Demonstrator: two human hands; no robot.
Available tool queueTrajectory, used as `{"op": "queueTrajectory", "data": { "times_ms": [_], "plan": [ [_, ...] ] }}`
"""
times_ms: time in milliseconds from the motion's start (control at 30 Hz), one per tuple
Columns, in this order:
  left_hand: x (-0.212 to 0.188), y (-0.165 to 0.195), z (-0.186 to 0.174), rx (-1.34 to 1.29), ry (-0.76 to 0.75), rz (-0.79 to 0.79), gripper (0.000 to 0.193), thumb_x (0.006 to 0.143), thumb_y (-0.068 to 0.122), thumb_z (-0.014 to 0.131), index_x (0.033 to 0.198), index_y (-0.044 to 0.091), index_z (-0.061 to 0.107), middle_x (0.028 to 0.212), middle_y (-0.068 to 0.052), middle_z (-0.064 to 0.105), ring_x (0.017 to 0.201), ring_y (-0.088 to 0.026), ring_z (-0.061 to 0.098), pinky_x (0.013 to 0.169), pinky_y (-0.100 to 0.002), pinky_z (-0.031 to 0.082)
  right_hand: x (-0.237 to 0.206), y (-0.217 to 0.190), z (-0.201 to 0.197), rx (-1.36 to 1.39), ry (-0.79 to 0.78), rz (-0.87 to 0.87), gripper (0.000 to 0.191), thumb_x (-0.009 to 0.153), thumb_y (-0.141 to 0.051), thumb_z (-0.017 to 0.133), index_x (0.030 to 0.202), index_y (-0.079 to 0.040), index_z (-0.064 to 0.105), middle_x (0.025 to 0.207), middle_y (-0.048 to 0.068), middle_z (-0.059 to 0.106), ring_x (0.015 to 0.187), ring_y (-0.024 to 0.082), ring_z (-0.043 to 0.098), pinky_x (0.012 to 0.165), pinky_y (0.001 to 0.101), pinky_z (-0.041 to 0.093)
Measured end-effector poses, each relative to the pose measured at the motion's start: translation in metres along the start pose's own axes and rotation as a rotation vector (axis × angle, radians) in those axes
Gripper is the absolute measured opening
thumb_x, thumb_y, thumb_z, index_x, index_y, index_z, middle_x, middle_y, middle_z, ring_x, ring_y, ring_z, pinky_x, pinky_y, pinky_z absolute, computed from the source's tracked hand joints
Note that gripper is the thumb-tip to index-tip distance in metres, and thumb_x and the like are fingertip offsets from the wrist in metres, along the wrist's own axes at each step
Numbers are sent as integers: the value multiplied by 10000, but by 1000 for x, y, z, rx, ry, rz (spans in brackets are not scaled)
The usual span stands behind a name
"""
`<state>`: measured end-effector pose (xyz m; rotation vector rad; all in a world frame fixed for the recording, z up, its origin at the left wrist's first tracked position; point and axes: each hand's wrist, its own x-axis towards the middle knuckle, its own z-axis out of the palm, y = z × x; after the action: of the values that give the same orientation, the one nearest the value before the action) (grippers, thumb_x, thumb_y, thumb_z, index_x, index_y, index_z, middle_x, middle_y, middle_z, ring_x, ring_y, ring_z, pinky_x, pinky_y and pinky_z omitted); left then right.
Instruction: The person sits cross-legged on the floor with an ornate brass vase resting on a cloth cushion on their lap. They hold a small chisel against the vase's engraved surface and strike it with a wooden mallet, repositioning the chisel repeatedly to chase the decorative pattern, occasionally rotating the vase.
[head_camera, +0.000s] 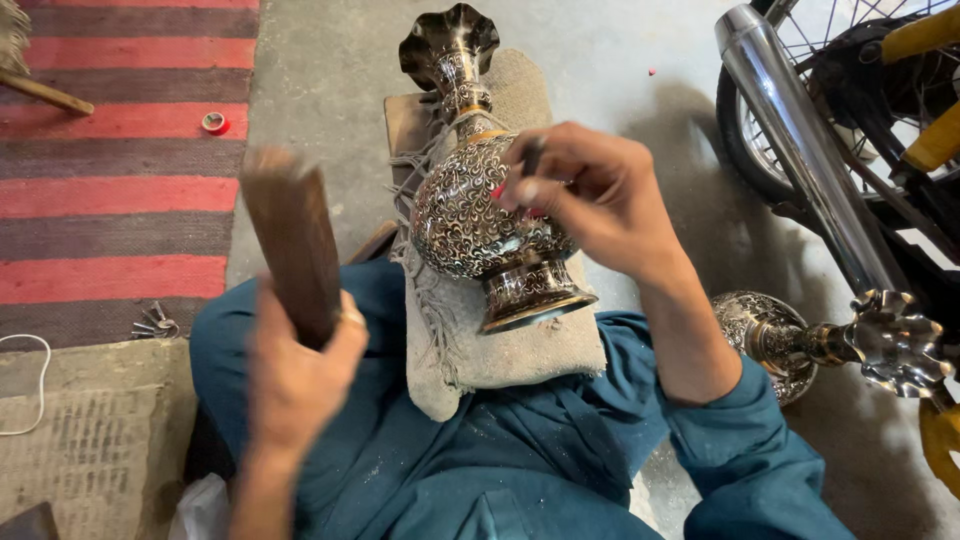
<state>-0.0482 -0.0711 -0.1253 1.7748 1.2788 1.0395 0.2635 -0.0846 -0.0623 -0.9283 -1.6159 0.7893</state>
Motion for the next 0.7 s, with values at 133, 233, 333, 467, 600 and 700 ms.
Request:
{"op": "queueTrajectory", "data": {
  "times_ms": [133,233,333,467,600,700],
  "plan": [
    [-31,-24,57,-639,64,34,650,923,-3,626,1488,23,305,998,-40,610,853,-123,618,803,-277,550,3,-11,3,-182,-70,56,261,1017,-61,725,1259,9,657,1050,74,781,972,113,745,819,243,607],
    [-35,-30,77,-670,-38,47,777,851,-61,617,1506,28,208,1092,-49,553,987,-130,605,884,-280,549,6,-15,2,-305,-93,54,267,1004,-52,726,1254,7,653,1034,61,798,944,110,759,763,230,600],
    [-30,-27,65,-505,-51,-25,689,880,-34,643,1485,9,318,1016,-51,587,868,-125,615,804,-288,547,6,-15,1,-364,-101,-40,253,1022,-47,729,1259,-4,651,1062,60,793,1008,119,788,810,235,640],
    [-13,-7,29,-23,-62,22,566,827,10,724,1323,59,459,955,-133,683,840,-229,706,760,-363,577,5,-8,5,-429,-43,-95,272,1001,-57,765,1249,-16,660,1045,62,793,965,128,786,769,234,639],
    [7,24,-8,204,-39,301,748,810,-5,698,1490,112,410,1171,-219,680,1048,-382,704,845,-444,563,6,-5,8,-469,-67,-80,296,956,-53,784,1232,-12,684,1018,72,803,888,131,787,709,229,619],
    [18,46,-24,368,-39,385,803,787,-26,706,1511,165,417,1251,-226,676,1088,-436,691,879,-483,565,7,-4,5,-437,-96,-139,309,982,-39,763,1270,3,657,1057,82,795,976,147,792,773,235,647]
  ]
}}
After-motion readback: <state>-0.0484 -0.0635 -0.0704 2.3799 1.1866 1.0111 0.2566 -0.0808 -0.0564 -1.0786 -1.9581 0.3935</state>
